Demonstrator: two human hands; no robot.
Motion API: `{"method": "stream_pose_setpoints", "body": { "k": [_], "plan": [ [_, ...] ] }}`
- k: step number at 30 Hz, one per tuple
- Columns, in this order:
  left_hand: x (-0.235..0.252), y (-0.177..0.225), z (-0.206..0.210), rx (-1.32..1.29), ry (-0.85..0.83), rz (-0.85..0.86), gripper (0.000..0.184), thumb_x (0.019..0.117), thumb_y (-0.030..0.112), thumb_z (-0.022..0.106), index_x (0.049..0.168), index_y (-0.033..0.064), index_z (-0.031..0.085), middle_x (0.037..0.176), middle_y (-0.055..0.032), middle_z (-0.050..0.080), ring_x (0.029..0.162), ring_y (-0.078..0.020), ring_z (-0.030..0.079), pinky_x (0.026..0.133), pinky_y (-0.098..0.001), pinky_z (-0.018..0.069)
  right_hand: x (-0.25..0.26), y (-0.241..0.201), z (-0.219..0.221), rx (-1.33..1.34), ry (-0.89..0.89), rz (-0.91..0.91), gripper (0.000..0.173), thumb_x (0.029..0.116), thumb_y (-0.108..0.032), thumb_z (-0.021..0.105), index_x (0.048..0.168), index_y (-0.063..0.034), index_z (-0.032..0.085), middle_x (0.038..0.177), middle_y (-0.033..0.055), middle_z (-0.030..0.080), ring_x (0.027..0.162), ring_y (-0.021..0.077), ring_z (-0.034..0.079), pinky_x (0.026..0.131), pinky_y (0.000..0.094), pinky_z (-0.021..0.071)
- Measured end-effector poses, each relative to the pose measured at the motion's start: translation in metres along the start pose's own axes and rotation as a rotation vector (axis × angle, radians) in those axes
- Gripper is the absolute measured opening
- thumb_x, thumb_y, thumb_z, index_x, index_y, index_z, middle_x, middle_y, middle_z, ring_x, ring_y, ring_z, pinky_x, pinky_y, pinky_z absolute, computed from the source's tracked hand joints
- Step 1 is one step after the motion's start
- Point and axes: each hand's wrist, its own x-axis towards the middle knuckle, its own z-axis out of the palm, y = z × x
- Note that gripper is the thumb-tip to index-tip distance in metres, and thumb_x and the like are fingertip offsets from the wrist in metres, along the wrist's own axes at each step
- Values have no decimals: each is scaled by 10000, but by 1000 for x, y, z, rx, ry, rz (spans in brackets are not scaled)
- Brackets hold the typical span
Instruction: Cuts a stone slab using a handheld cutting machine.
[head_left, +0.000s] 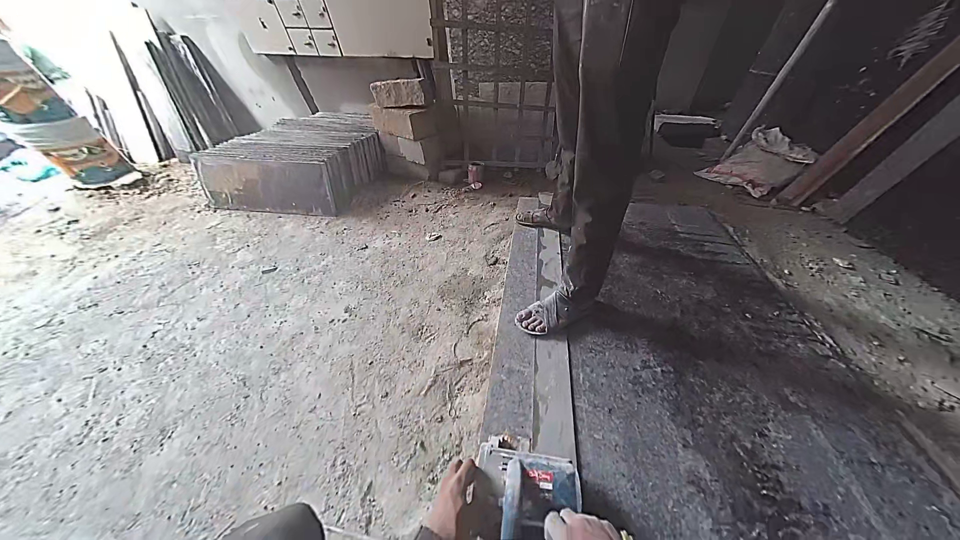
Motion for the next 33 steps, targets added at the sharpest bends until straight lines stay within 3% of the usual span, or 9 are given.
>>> {"method": "stream_pose_setpoints", "body": {
  "k": [4, 7, 9, 11, 13, 15, 18, 25, 33],
  "plan": [
    [0, 3, -2, 34, 2, -31, 559, 897, 340, 764, 1321, 1, 630, 1360, -265, 600, 1301, -399, 565, 1118, -530, 447, 41, -27, 43, 538, 227, 179, 896, 938, -533, 689, 1490, 107, 390, 1462, 336, 490, 1360, 429, 514, 1139, 536, 409],
    [-5, 7, 0, 63, 8, -87, 556, 944, 360, 717, 1376, 29, 605, 1401, -267, 571, 1330, -404, 548, 1115, -542, 449, 81, -61, 86, 1030, 566, 340, 716, 943, -396, 735, 1335, 157, 504, 1259, 349, 604, 1203, 413, 606, 1055, 506, 464],
    [-2, 8, -1, 69, 8, -92, 533, 963, 352, 688, 1377, 28, 602, 1407, -266, 563, 1334, -402, 542, 1120, -534, 446, 107, -75, 97, 1151, 756, 472, 691, 948, -353, 730, 1329, 179, 508, 1249, 368, 609, 1210, 430, 606, 1069, 519, 452],
    [0, 7, 0, 75, -11, -84, 533, 964, 349, 678, 1377, 22, 597, 1406, -267, 561, 1333, -399, 541, 1125, -528, 441, 125, -77, 106, 1116, 920, 556, 640, 894, -295, 765, 1287, 169, 562, 1167, 342, 662, 1140, 424, 649, 1024, 536, 485],
    [2, 7, -4, 101, -32, -77, 542, 965, 334, 674, 1390, 10, 580, 1414, -274, 552, 1341, -402, 532, 1135, -521, 434, 130, -80, 102, 1013, 948, 620, 602, 860, -309, 778, 1225, 142, 613, 1081, 295, 701, 1053, 401, 689, 946, 542, 524],
    [3, 13, -6, 160, -75, -86, 565, 980, 318, 660, 1428, -6, 540, 1443, -287, 522, 1367, -410, 510, 1148, -517, 423, 126, -82, 98, 980, 916, 651, 634, 882, -296, 776, 1312, 125, 577, 1132, 292, 694, 1080, 408, 682, 974, 544, 513],
    [8, 19, -10, 251, -134, -84, 582, 994, 316, 646, 1432, -43, 511, 1460, -302, 495, 1395, -413, 476, 1170, -496, 394, 133, -85, 100, 925, 998, 687, 683, 860, -260, 785, 1391, 94, 541, 1096, 274, 718, 1007, 412, 713, 917, 559, 542],
    [16, 21, -21, 246, -209, -59, 682, 981, 361, 677, 1450, -85, 462, 1453, -333, 474, 1397, -447, 459, 1169, -506, 383, 151, -90, 107, 759, 1283, 742, 649, 775, -200, 797, 1303, 114, 585, 907, 246, 730, 787, 410, 721, 711, 585, 559],
    [24, 19, -30, 202, -278, -46, 615, 981, 252, 673, 1447, -89, 463, 1437, -343, 475, 1382, -465, 467, 1148, -524, 398, 163, -94, 103, 690, 1393, 731, 568, 798, -133, 779, 1263, 126, 582, 1064, 279, 692, 938, 369, 695, 843, 514, 556]
  ]
}}
